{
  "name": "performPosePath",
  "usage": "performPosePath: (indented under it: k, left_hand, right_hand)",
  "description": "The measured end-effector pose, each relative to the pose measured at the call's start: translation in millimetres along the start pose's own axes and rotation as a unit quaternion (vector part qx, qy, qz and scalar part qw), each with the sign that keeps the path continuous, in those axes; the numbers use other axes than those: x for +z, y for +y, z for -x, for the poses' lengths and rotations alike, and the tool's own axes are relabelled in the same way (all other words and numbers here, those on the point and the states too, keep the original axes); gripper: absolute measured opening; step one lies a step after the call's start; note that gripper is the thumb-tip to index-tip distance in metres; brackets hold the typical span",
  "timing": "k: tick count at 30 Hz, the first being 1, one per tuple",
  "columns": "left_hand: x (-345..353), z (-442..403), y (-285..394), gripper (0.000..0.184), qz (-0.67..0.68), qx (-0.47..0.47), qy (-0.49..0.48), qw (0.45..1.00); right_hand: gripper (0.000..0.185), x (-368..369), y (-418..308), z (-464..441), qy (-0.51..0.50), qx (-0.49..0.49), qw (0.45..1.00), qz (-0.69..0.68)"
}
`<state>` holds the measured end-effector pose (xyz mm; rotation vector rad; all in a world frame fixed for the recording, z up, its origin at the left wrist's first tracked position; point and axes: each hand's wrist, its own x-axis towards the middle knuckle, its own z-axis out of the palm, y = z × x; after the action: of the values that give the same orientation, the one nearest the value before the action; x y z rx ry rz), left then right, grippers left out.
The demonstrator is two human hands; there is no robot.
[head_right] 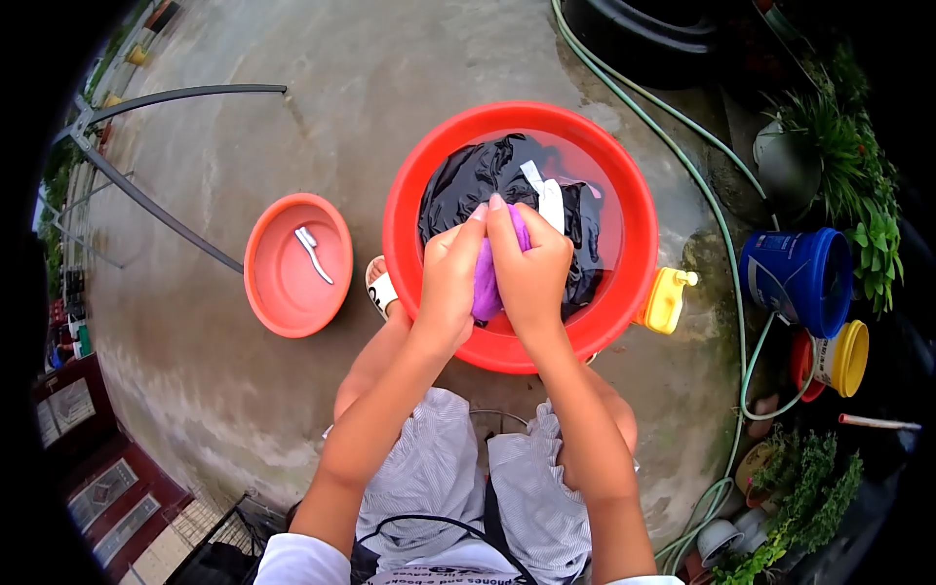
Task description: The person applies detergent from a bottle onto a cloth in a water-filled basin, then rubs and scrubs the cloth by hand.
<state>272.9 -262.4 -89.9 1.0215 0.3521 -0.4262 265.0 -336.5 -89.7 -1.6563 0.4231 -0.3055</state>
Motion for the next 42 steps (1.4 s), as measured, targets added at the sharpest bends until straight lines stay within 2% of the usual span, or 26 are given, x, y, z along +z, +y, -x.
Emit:
performPosePath:
  k: [1,2,3,5,8,10,11,13,14,17,18,21,22,24,25,27,30,31,32,33,35,36,39,41,42]
  left_hand:
    - [-1.8,-2.6,3.6,0.035,0.024,-0.005,0.016,1.000]
    - [-4.9,-4.6,10.1,0.037,0.068,-0.012,0.029,0.997]
    - [-17.0,-10.4,13.9,0.035,0.055,-0.034,0.017,0.998]
    - [-30.8,-20.6,15.9,0.036,0.085,-0.059,-0.016,0.995]
    - [-28.4,-13.7,10.7,0.030,0.070,-0.033,-0.006,0.997]
    - [-14.7,0.9,15.3,0.024,0.043,-0.023,-0.007,0.999]
    - [-1.0,9.5,20.7,0.034,0.015,-0.055,0.041,0.998]
    - [-2.3,15.0,17.0,0.036,-0.040,-0.008,-0.012,0.999]
    - [-2.8,14.6,17.5,0.037,-0.029,-0.017,-0.008,0.999]
    - [-17.4,5.7,15.4,0.032,-0.044,0.020,-0.007,0.999]
    - [-18.6,1.2,19.6,0.034,-0.015,0.042,-0.003,0.999]
    - [-34.6,-16.1,20.7,0.036,0.042,-0.033,0.022,0.998]
    - [-33.9,-16.7,18.2,0.035,0.058,-0.046,0.042,0.996]
    - [-23.1,-7.1,11.5,0.033,0.063,-0.002,0.027,0.998]
    - [-14.3,-0.4,10.1,0.032,0.066,0.019,0.018,0.997]
    - [2.0,12.4,14.7,0.037,-0.009,0.000,0.039,0.999]
    - [-6.2,10.8,6.9,0.033,-0.044,0.040,-0.007,0.998]
    - [-11.5,6.1,7.3,0.030,-0.042,0.042,-0.012,0.998]
    - [-14.4,-0.4,7.3,0.031,-0.047,0.054,0.012,0.997]
    - [-16.2,-4.5,11.9,0.033,0.009,0.070,-0.004,0.998]
    - [-24.9,-12.6,26.0,0.034,-0.009,-0.005,0.054,0.998]
    - [-26.5,-18.3,26.8,0.035,0.011,-0.025,0.047,0.999]
    - [-19.9,-6.9,18.8,0.035,0.031,0.006,0.012,0.999]
    - [-2.2,3.9,8.6,0.038,-0.029,0.056,0.026,0.998]
    - [1.2,11.3,5.6,0.037,-0.064,0.081,-0.002,0.995]
  right_hand:
    - [0.035,3.2,-2.0,8.1,0.000,-0.016,1.000,0.005]
    - [0.033,4.3,-8.6,16.2,-0.029,-0.105,0.990,0.095]
    - [0.032,8.6,-4.7,23.9,-0.071,-0.257,0.953,0.145]
    - [0.026,18.3,-15.3,35.9,-0.128,-0.379,0.899,0.179]
    - [0.031,15.6,-1.6,25.3,-0.093,-0.248,0.955,0.135]
    - [0.033,7.7,-7.2,10.2,-0.032,-0.116,0.986,0.112]
    - [0.034,6.3,-1.4,1.5,-0.019,-0.066,0.997,0.045]
    - [0.034,3.7,0.2,-5.5,-0.036,0.069,0.992,-0.096]
    - [0.033,6.1,-0.2,-0.5,-0.015,0.082,0.991,-0.110]
    - [0.034,9.1,-14.0,21.4,-0.015,0.000,1.000,-0.017]
    - [0.033,9.7,-19.3,28.9,-0.037,-0.069,0.995,0.059]
    - [0.033,18.1,-19.6,38.7,-0.129,-0.312,0.926,0.169]
    - [0.033,18.3,-17.6,35.7,-0.113,-0.287,0.937,0.163]
    - [0.034,15.8,-10.5,22.0,-0.078,-0.237,0.956,0.155]
    - [0.035,11.9,-11.3,14.3,-0.045,-0.174,0.975,0.133]
    - [0.037,5.3,-4.1,-4.3,-0.004,-0.020,1.000,-0.020]
    - [0.038,10.6,-1.0,-3.5,0.016,0.039,0.994,-0.098]
    - [0.037,11.9,-7.4,3.9,0.016,0.033,0.997,-0.066]
    - [0.035,12.2,-11.3,12.0,-0.012,-0.014,1.000,-0.003]
    - [0.034,12.3,-13.7,20.1,-0.042,-0.061,0.996,0.059]
    - [0.030,15.6,-6.6,33.4,-0.109,-0.278,0.944,0.140]
    - [0.028,17.1,-13.4,37.7,-0.133,-0.324,0.922,0.164]
    - [0.029,8.6,-6.8,27.6,-0.102,-0.239,0.956,0.140]
    - [0.032,0.3,-5.9,11.1,-0.042,-0.063,0.995,0.063]
    - [0.033,-3.8,-3.6,-1.4,-0.030,-0.034,0.999,0.014]
